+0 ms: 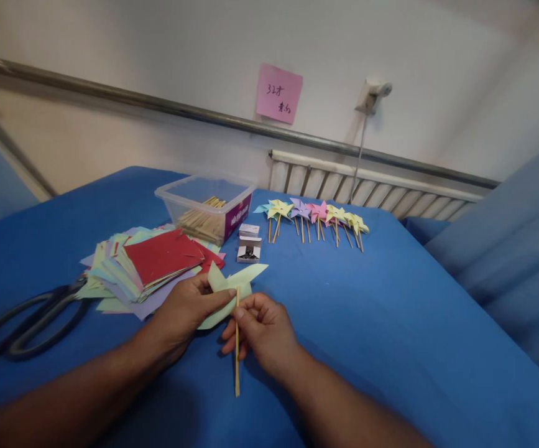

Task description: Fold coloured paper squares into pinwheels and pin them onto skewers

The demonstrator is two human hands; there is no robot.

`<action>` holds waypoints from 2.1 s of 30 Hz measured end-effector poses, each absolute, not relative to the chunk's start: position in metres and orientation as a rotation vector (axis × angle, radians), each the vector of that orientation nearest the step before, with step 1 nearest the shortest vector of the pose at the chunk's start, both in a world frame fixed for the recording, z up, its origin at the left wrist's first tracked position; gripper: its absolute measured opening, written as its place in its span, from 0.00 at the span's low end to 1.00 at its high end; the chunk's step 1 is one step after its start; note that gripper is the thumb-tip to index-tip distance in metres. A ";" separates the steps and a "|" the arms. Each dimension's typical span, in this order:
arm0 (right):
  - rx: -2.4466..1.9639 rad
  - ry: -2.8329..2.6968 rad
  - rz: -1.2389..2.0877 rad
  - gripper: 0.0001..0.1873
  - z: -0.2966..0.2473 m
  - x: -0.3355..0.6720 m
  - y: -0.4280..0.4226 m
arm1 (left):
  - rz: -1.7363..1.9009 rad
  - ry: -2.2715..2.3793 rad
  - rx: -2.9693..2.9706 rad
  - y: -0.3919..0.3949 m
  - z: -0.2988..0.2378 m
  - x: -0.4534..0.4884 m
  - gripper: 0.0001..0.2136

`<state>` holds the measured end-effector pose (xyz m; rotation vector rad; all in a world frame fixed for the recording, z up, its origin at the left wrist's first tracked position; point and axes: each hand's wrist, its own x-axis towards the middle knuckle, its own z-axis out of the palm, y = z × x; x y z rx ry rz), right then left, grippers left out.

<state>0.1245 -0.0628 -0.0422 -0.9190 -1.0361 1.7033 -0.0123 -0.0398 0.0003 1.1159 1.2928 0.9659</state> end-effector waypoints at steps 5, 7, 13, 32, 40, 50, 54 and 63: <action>-0.924 -1.032 1.701 0.20 -0.043 0.125 -0.062 | 0.970 1.294 1.139 -0.039 -0.001 -0.013 0.10; -0.922 -1.029 1.696 0.20 -0.044 0.125 -0.063 | 0.976 1.295 1.139 -0.038 -0.001 -0.013 0.09; -0.923 -1.031 1.701 0.20 -0.044 0.125 -0.063 | 0.985 1.308 1.154 -0.040 0.000 -0.012 0.10; -0.969 -0.985 1.676 0.22 -0.048 0.122 -0.063 | 0.983 1.356 1.233 -0.038 -0.002 -0.013 0.09; -1.023 -0.991 1.678 0.25 -0.040 0.123 -0.063 | 0.975 1.389 1.299 -0.036 -0.003 -0.013 0.09; -1.021 -0.976 1.708 0.26 -0.039 0.122 -0.062 | 0.992 1.419 1.335 -0.040 0.003 -0.012 0.09; -1.013 -0.970 1.704 0.26 -0.039 0.122 -0.062 | 1.005 1.378 1.292 -0.040 0.004 -0.012 0.08; -1.036 -0.976 1.694 0.27 -0.036 0.123 -0.063 | 1.040 1.342 1.269 -0.044 0.009 -0.010 0.09</action>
